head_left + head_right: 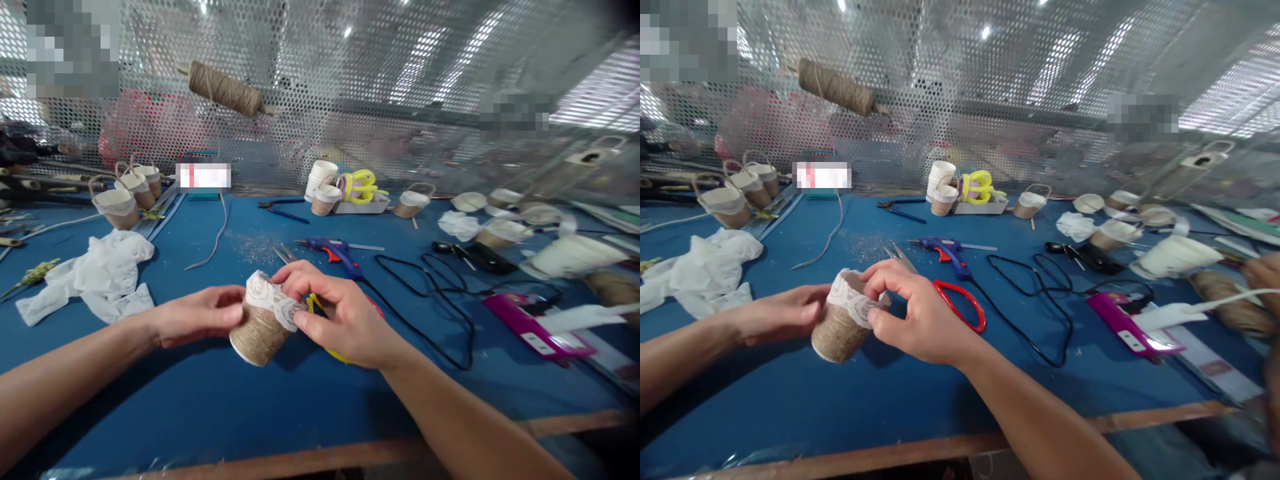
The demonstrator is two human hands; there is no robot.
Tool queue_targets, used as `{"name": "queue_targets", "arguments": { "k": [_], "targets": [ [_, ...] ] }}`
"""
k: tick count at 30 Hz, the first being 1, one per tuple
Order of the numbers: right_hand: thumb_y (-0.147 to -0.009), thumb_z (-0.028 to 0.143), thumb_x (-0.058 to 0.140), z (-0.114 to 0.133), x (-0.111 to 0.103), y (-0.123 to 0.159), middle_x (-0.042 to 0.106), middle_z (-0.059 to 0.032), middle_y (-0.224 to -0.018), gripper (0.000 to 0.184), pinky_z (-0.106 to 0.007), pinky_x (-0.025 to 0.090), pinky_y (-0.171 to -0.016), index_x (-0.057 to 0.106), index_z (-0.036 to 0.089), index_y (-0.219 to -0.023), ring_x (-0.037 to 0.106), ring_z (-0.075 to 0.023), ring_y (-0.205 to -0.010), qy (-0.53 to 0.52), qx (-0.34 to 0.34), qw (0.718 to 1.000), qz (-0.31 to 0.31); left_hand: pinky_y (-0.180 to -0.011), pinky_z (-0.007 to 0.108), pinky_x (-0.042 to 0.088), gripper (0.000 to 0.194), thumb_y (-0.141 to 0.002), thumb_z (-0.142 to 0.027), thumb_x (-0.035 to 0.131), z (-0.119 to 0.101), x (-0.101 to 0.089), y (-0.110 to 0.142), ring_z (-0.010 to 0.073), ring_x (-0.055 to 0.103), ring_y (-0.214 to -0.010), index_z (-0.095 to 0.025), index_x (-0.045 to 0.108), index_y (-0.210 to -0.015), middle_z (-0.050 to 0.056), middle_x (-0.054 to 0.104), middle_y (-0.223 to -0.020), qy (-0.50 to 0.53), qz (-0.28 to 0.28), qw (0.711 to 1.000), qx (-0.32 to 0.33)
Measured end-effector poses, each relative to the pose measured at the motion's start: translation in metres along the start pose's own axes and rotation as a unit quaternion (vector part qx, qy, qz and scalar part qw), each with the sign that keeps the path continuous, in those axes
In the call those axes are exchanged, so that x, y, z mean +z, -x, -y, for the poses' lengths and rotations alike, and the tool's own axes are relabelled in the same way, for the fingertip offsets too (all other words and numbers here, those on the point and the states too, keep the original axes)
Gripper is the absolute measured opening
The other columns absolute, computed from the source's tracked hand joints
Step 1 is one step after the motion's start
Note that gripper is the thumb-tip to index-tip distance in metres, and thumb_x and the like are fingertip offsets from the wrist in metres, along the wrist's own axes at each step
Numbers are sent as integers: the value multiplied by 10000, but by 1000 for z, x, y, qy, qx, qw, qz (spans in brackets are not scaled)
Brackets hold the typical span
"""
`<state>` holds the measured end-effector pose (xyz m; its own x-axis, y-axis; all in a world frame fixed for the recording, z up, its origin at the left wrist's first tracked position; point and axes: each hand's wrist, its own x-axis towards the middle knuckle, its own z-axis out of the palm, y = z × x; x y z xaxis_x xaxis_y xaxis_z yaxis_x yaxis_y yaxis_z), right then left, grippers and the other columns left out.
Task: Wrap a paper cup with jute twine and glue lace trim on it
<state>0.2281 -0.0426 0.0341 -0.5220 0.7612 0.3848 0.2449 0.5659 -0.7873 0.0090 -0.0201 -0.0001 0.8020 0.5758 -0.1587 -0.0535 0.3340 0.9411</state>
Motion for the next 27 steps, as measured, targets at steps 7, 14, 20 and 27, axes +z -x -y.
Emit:
{"name": "queue_targets", "arguments": {
  "k": [7,14,20,27],
  "targets": [
    [-739,145,574,7,1,0,593,-97,-1105,313,-464,399,-979,541,203,-1045,495,-236,-1143,134,-93,985,-51,-713,271,418,490,-613,-372,784,8,15,-4,136,526,-715,-119,580,-980,25,600,-793,-20,-29,999,32],
    [-845,213,524,-3,8,-1,644,-72,-992,149,-346,510,-821,577,186,-981,607,-178,-920,141,9,973,-181,-854,360,443,574,-589,-415,777,4,19,-8,226,573,-870,-111,575,-1032,106,641,-962,-125,-223,955,150],
    [-837,198,536,-6,19,1,638,-77,-1003,175,-367,497,-830,578,180,-1006,595,-193,-951,173,-27,970,-170,-938,385,413,552,-603,-418,765,9,19,-10,278,558,-1032,-111,593,-1028,136,629,-1113,-128,-259,945,154],
    [-830,148,527,-6,23,4,605,-66,-932,149,-394,475,-811,540,208,-965,570,-197,-903,161,-61,973,-152,-958,373,398,532,-633,-389,755,10,18,-10,256,559,-1033,-129,558,-1053,118,622,-1122,-143,-244,945,163]
  ]
}}
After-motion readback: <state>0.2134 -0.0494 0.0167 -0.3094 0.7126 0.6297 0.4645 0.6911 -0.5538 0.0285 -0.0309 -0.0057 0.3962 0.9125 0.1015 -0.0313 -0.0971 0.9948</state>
